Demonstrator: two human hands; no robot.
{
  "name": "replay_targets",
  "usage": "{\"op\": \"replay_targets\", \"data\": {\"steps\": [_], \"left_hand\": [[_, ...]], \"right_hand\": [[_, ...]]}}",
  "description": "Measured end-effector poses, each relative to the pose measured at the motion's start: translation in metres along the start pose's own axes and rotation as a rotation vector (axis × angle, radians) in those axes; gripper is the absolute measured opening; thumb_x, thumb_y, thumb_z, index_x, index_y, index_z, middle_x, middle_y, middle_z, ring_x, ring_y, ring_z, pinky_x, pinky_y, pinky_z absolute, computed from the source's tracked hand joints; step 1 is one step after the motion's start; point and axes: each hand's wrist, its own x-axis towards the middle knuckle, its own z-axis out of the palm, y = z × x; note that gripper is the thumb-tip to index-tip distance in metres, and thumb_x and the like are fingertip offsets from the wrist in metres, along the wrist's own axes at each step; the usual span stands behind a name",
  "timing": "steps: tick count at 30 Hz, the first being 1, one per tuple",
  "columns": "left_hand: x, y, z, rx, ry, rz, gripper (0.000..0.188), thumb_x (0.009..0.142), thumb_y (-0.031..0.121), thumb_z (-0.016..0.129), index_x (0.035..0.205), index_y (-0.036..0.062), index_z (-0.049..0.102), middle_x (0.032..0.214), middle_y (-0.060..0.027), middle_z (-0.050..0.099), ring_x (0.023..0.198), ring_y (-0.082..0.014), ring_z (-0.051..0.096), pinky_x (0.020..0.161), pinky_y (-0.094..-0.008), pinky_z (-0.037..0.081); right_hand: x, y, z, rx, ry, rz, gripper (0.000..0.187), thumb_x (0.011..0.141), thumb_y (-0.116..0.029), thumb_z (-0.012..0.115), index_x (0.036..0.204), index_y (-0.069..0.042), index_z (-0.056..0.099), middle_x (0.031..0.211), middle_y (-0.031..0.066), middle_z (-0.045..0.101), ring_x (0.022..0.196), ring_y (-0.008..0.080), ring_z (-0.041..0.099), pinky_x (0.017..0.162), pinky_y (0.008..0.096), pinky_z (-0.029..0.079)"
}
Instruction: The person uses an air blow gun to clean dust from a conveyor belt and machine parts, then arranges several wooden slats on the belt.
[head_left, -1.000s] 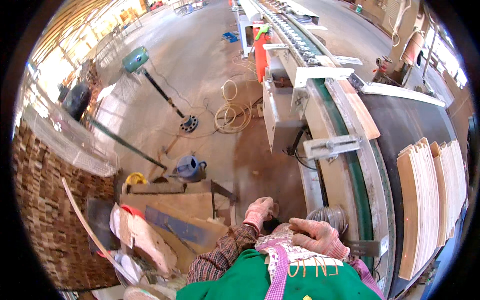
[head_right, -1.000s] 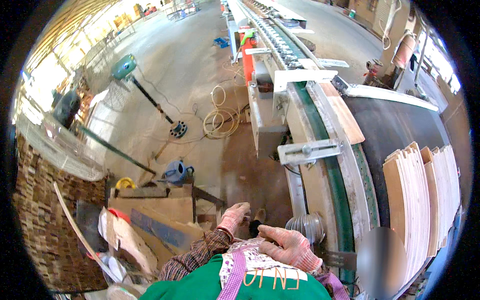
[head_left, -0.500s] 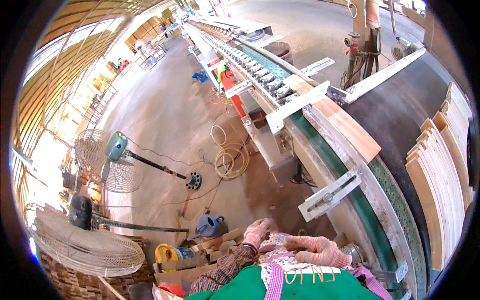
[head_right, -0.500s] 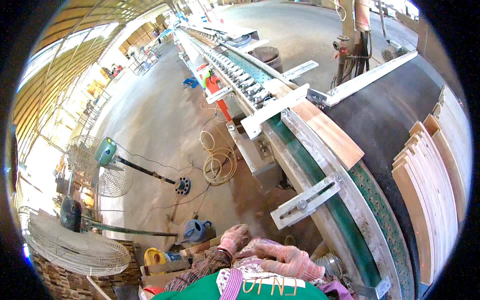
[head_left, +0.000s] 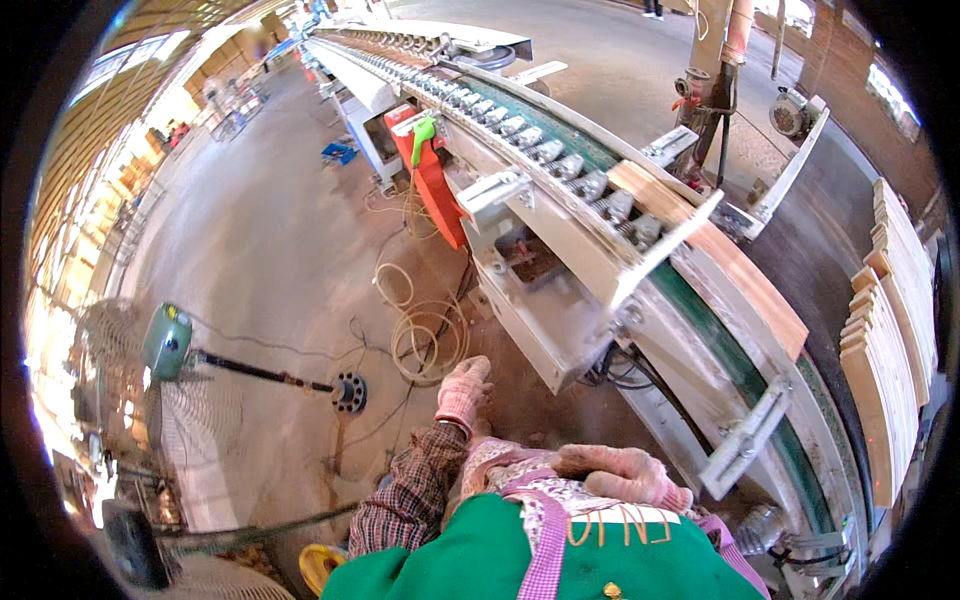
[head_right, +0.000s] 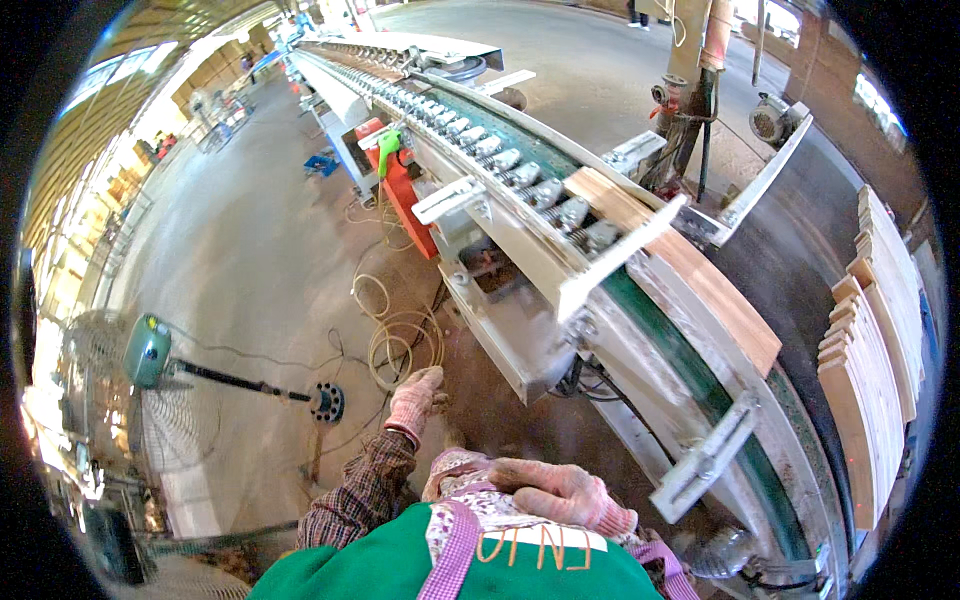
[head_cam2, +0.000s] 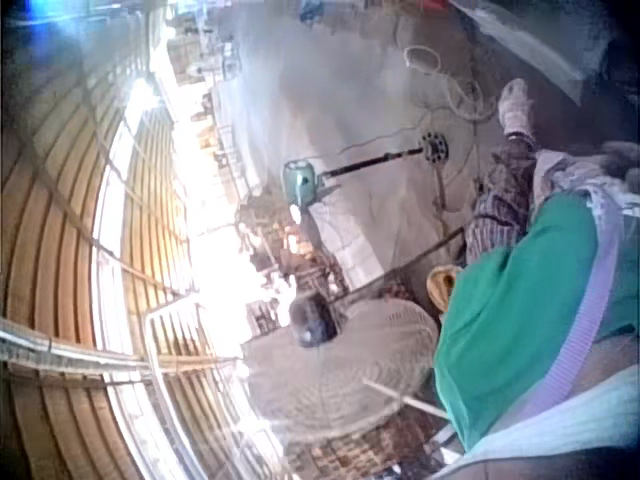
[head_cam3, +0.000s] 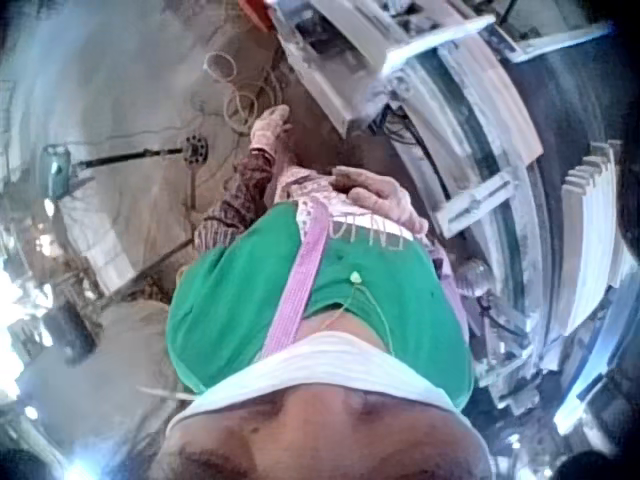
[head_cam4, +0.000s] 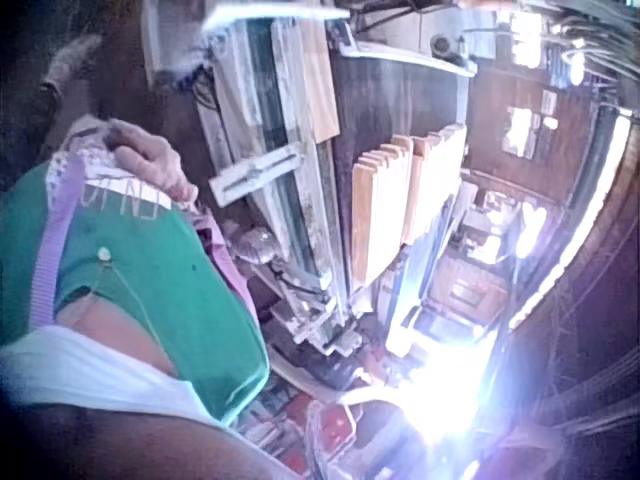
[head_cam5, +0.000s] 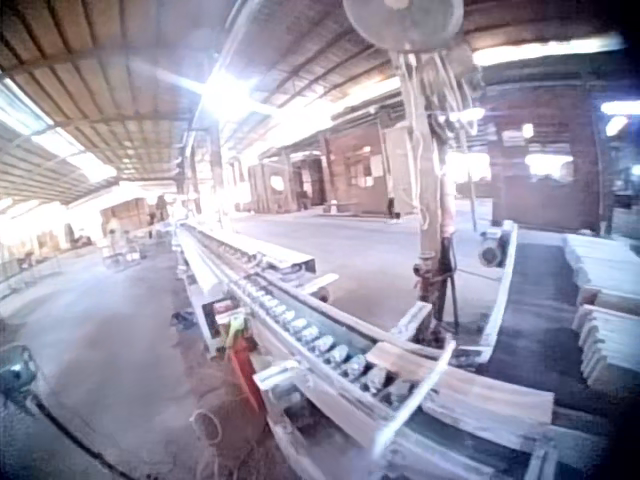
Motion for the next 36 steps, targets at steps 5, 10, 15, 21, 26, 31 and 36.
{"op": "replay_targets", "data": {"steps": [5, 10, 15, 21, 26, 31, 36], "left_hand": [[0.065, 0.060, -0.079, 0.035, -0.056, 0.009, 0.045, 0.091, 0.037, 0.062, 0.128, 0.0099, 0.063, 0.100, -0.0034, 0.068, 0.069, -0.0117, 0.062, 0.061, -0.0275, 0.050], [0.148, 0.094, -0.127, 0.208, -0.052, 0.123, 0.060, 0.087, 0.043, 0.066, 0.134, 0.0071, 0.057, 0.118, -0.0143, 0.068, 0.099, -0.0222, 0.067, 0.088, -0.0319, 0.050], [0.216, 0.194, -0.128, 0.544, 0.039, 0.292, 0.064, 0.085, 0.040, 0.068, 0.138, 0.0067, 0.053, 0.131, -0.0173, 0.062, 0.120, -0.0295, 0.060, 0.101, -0.0357, 0.045], [0.292, 0.297, -0.113, 0.907, 0.238, 0.325, 0.074, 0.082, 0.047, 0.069, 0.144, 0.0128, 0.047, 0.142, -0.0165, 0.053, 0.132, -0.0327, 0.050, 0.108, -0.0411, 0.040], [0.352, 0.353, -0.099, 0.931, 0.245, 0.407, 0.072, 0.079, 0.044, 0.067, 0.144, 0.0178, 0.046, 0.146, -0.0132, 0.048, 0.132, -0.0328, 0.050, 0.108, -0.0423, 0.041], [0.405, 0.398, -0.080, 0.963, 0.072, 0.499, 0.061, 0.081, 0.040, 0.067, 0.134, 0.0130, 0.051, 0.126, -0.0189, 0.062, 0.118, -0.0375, 0.059, 0.098, -0.0464, 0.049], [0.490, 0.388, -0.069, 0.929, 0.063, 0.500, 0.047, 0.086, 0.047, 0.059, 0.113, 0.0096, 0.066, 0.114, -0.0213, 0.067, 0.107, -0.0393, 0.064, 0.093, -0.0482, 0.051]], "right_hand": [[0.121, -0.031, 0.050, 0.171, 0.083, 0.199, 0.057, 0.098, -0.029, 0.060, 0.144, 0.001, 0.044, 0.137, 0.0115, 0.059, 0.125, 0.0173, 0.054, 0.108, 0.0303, 0.040], [0.201, -0.023, 0.062, -0.272, 0.039, 0.070, 0.059, 0.097, -0.046, 0.056, 0.141, -0.007, 0.050, 0.123, 0.0107, 0.067, 0.113, 0.0133, 0.062, 0.099, 0.0291, 0.045], [0.239, -0.051, 0.066, -0.007, 0.195, 0.204, 0.057, 0.095, -0.035, 0.062, 0.143, -0.006, 0.049, 0.124, 0.0077, 0.066, 0.115, 0.0130, 0.060, 0.100, 0.0274, 0.044], [0.277, -0.058, 0.048, 0.198, 0.313, 0.210, 0.061, 0.094, -0.028, 0.065, 0.145, -0.001, 0.044, 0.132, 0.0099, 0.062, 0.120, 0.0147, 0.057, 0.105, 0.0285, 0.042], [0.302, -0.071, 0.056, 0.298, 0.414, 0.270, 0.057, 0.096, -0.026, 0.062, 0.143, 0.002, 0.045, 0.134, 0.0103, 0.060, 0.124, 0.0181, 0.055, 0.107, 0.0305, 0.040], [0.318, -0.089, 0.070, 0.207, 0.629, 0.420, 0.058, 0.096, -0.023, 0.062, 0.144, 0.002, 0.044, 0.136, 0.0135, 0.059, 0.126, 0.0197, 0.055, 0.109, 0.0289, 0.039], [0.343, -0.090, 0.117, 0.083, 0.800, 0.406, 0.056, 0.096, -0.023, 0.060, 0.141, 0.006, 0.045, 0.135, 0.0151, 0.060, 0.125, 0.0196, 0.056, 0.108, 0.0280, 0.040]]}}
